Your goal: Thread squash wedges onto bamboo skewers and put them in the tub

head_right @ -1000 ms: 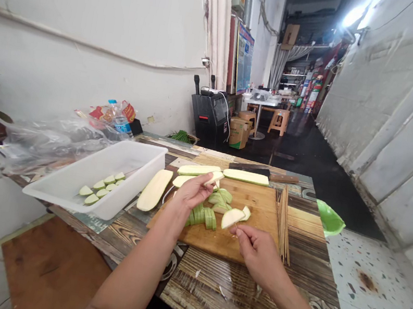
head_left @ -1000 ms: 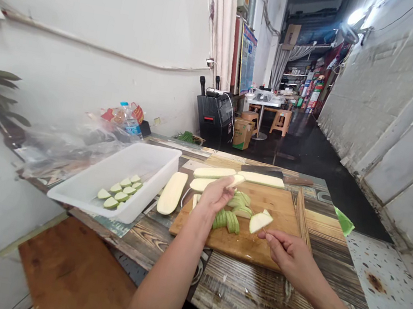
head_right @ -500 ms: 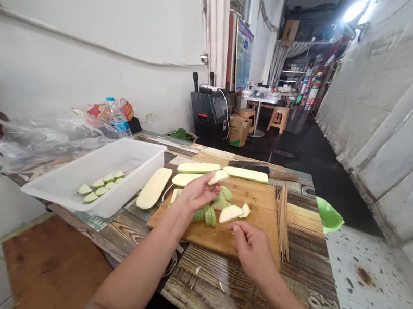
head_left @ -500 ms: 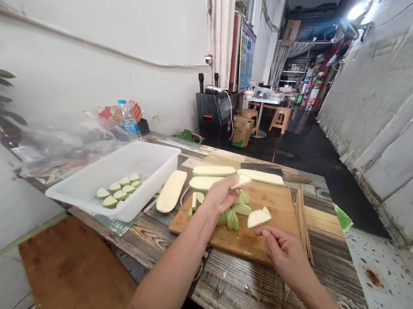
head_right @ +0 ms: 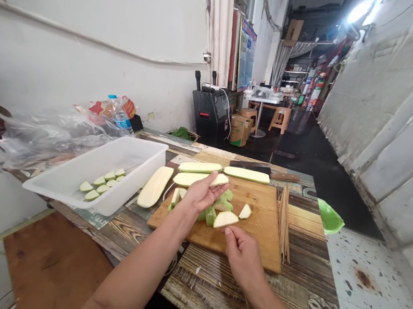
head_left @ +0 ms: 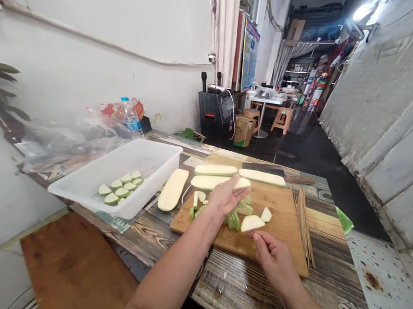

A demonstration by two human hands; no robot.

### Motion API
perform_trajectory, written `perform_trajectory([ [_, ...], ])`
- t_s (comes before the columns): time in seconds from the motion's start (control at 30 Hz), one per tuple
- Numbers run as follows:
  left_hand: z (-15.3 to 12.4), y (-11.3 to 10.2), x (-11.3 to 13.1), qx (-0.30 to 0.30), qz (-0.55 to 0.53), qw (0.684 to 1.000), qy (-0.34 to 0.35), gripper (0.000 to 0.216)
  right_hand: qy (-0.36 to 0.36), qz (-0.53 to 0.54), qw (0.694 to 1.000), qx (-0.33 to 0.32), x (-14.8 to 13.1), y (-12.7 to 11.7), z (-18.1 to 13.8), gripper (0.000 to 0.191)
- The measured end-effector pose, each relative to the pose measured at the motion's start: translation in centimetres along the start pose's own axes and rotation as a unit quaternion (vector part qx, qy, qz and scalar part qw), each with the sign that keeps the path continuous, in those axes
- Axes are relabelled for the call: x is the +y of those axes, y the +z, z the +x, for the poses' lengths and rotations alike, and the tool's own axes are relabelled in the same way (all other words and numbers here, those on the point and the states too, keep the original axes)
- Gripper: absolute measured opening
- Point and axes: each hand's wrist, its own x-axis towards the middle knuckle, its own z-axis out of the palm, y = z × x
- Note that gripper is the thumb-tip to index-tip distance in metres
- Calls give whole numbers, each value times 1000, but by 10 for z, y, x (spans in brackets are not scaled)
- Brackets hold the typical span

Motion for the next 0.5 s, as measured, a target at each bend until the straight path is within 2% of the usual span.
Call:
perform_trajectory([
  [0.23,-1,1,-8,-13,16,999,41,18,-21,2,999,26,4,6,-1,33],
  [0.5,-2,1,-18,-29,35,998,37,18,-2,32,999,32,7,7,2,33],
])
